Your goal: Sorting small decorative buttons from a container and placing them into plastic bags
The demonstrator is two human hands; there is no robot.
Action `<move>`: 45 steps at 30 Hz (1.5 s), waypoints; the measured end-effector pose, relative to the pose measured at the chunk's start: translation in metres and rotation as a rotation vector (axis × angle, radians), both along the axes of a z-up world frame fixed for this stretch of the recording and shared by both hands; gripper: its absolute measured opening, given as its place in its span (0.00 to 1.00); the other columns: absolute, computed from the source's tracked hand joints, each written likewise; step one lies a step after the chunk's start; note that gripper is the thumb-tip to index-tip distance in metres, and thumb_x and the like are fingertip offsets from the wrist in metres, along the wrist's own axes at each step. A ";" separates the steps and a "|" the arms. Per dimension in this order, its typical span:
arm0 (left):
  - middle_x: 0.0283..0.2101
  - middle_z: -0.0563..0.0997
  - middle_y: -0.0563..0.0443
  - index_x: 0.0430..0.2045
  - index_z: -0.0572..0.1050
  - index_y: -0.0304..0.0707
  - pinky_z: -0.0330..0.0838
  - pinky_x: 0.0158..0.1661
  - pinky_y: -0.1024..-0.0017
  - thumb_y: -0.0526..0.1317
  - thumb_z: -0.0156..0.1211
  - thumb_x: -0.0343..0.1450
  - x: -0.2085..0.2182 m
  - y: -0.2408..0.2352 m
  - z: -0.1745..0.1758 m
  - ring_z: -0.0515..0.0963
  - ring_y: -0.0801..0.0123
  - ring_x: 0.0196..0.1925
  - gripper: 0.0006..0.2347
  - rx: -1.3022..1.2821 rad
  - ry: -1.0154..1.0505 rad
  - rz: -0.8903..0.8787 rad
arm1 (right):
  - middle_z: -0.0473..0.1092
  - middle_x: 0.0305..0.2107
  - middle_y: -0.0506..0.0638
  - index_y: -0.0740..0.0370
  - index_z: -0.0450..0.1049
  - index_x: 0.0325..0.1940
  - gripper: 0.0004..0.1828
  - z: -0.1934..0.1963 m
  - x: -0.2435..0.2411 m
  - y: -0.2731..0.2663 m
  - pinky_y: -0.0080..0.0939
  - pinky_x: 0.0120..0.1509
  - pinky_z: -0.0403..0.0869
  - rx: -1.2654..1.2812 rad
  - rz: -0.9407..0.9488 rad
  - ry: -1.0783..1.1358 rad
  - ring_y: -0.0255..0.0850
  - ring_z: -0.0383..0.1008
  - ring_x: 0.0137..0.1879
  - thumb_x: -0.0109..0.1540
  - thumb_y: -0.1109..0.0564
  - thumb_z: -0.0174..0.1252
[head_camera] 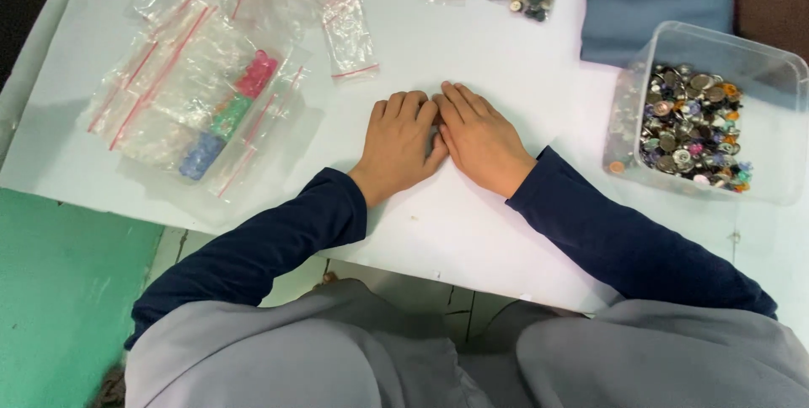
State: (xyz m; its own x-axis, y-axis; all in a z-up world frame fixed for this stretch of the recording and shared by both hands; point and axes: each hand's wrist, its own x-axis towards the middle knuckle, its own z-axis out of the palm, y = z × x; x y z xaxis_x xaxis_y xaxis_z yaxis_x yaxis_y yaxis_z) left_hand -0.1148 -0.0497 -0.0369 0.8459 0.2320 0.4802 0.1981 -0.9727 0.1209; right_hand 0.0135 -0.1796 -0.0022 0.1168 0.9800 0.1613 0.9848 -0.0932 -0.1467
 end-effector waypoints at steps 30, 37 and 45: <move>0.46 0.81 0.34 0.56 0.69 0.30 0.82 0.41 0.57 0.27 0.63 0.65 0.225 -0.174 0.086 0.84 0.43 0.47 0.23 -0.213 0.408 -0.754 | 0.63 0.65 0.71 0.68 0.63 0.70 0.31 0.097 0.167 -0.220 0.65 0.72 0.64 -0.581 -0.295 0.328 0.66 0.63 0.71 0.71 0.43 0.42; 0.63 0.68 0.19 0.63 0.64 0.27 0.75 0.52 0.51 0.40 0.77 0.60 0.240 -0.209 0.060 0.66 0.28 0.68 0.37 0.055 0.578 -0.396 | 0.36 0.77 0.68 0.56 0.42 0.82 0.60 0.109 0.170 -0.202 0.73 0.77 0.50 -0.690 -0.440 0.467 0.67 0.36 0.81 0.60 0.19 0.50; 0.53 0.76 0.32 0.52 0.69 0.33 0.77 0.39 0.58 0.74 0.74 0.46 0.241 -0.223 0.066 0.78 0.41 0.53 0.50 0.390 0.456 -0.196 | 0.39 0.77 0.62 0.51 0.51 0.80 0.59 0.057 0.191 -0.213 0.79 0.72 0.56 -0.613 -0.477 0.370 0.65 0.44 0.79 0.54 0.22 0.61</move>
